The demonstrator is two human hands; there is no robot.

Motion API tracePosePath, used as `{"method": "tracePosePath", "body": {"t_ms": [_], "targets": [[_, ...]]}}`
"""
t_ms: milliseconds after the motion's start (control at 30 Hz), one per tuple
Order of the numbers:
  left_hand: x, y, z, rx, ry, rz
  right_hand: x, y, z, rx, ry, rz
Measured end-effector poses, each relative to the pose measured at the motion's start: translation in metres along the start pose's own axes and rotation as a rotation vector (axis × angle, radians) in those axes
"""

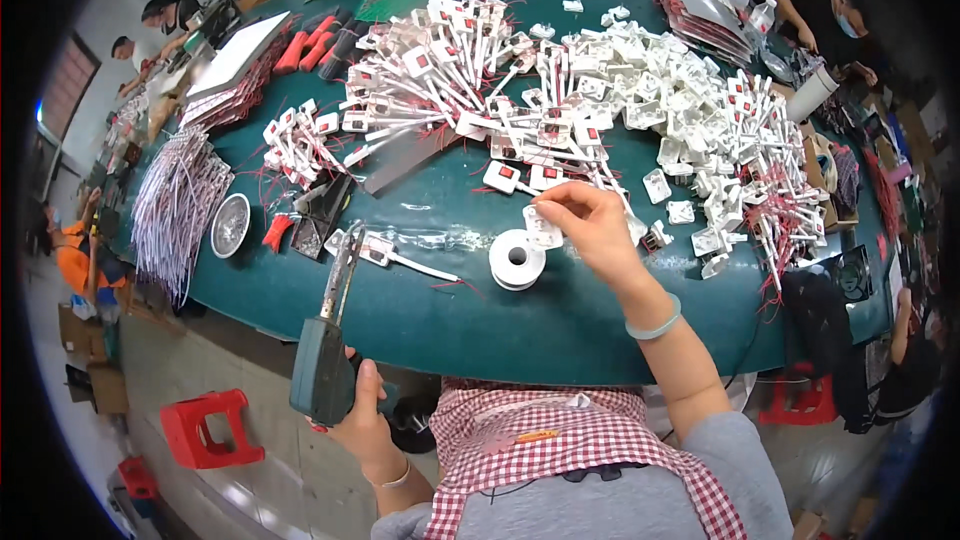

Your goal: Soldering wires onto small electronic components at an assembly line station.

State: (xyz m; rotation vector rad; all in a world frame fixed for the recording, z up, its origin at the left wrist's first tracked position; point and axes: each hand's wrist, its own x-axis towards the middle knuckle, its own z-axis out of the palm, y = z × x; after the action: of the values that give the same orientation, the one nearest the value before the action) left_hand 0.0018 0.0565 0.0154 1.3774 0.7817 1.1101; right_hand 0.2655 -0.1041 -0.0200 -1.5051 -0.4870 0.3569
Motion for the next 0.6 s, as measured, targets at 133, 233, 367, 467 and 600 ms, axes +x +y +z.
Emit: {"method": "tracePosePath", "body": {"t_ms": [133,233,367,467,600], "targets": [[-0.004,-0.004,-0.008,0.024,-0.027,-0.007,-0.007,0.001,0.012,-0.047,-0.047,0.041],[-0.005,-0.004,-0.005,0.047,0.000,-0.052,-0.006,-0.003,0.016,-0.286,-0.109,-0.021],[-0.007,-0.003,-0.001,0.055,0.028,-0.053,-0.008,0.007,0.019,-0.287,-0.028,-0.018],[-0.003,-0.013,-0.012,0.062,-0.015,-0.079,-0.020,0.002,0.025,-0.405,0.076,-0.042],[-0.002,-0.015,-0.013,0.065,-0.055,-0.097,-0.032,0.007,0.029,-0.563,0.091,-0.148]]}}
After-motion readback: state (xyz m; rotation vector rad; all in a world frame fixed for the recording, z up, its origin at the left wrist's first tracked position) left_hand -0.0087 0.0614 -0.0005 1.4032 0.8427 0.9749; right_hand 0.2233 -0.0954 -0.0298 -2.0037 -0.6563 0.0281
